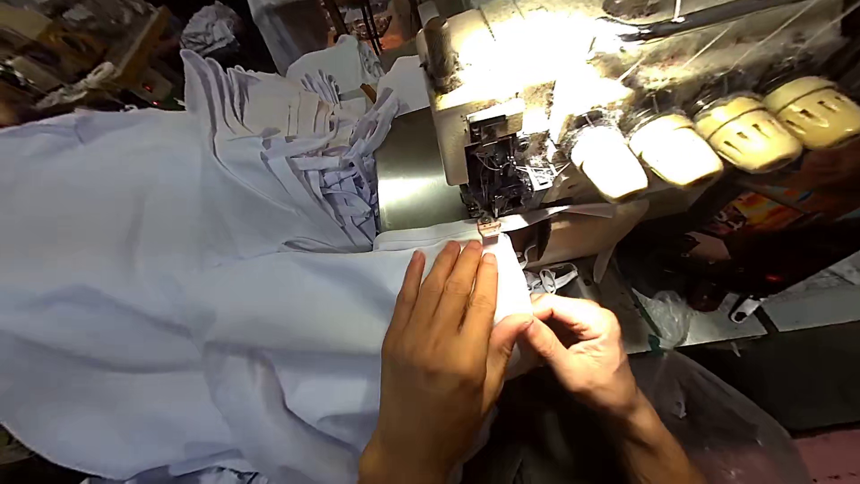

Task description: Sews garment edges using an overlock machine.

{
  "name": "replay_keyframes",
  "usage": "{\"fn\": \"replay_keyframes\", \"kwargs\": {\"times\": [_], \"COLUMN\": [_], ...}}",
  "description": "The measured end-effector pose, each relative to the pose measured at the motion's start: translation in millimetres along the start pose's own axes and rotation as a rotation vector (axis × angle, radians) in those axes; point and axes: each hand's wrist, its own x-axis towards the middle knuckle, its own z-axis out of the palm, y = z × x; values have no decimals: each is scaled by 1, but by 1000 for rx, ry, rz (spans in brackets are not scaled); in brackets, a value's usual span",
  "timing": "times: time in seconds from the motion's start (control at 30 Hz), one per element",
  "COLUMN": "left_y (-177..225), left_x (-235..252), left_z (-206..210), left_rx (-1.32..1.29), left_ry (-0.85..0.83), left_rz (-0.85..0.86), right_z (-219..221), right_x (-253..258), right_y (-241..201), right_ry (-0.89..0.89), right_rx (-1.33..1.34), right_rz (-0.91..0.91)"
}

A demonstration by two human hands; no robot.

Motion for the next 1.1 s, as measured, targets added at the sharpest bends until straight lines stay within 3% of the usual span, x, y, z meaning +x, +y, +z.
{"fn": "replay_keyframes", "kwargs": {"times": [0.27,1.1], "left_y": [6,16], "left_x": [-1,3], "left_z": [2,2], "left_rx": [2,-3], "left_ry": [-24,-112], "left_rz": [-43,-79], "right_z": [-3,0], "right_x": [-5,-3], "right_y": [6,4], "right_ry": [-41,-7], "right_rx": [-97,-99], "right_rz": [-149,-126]}}
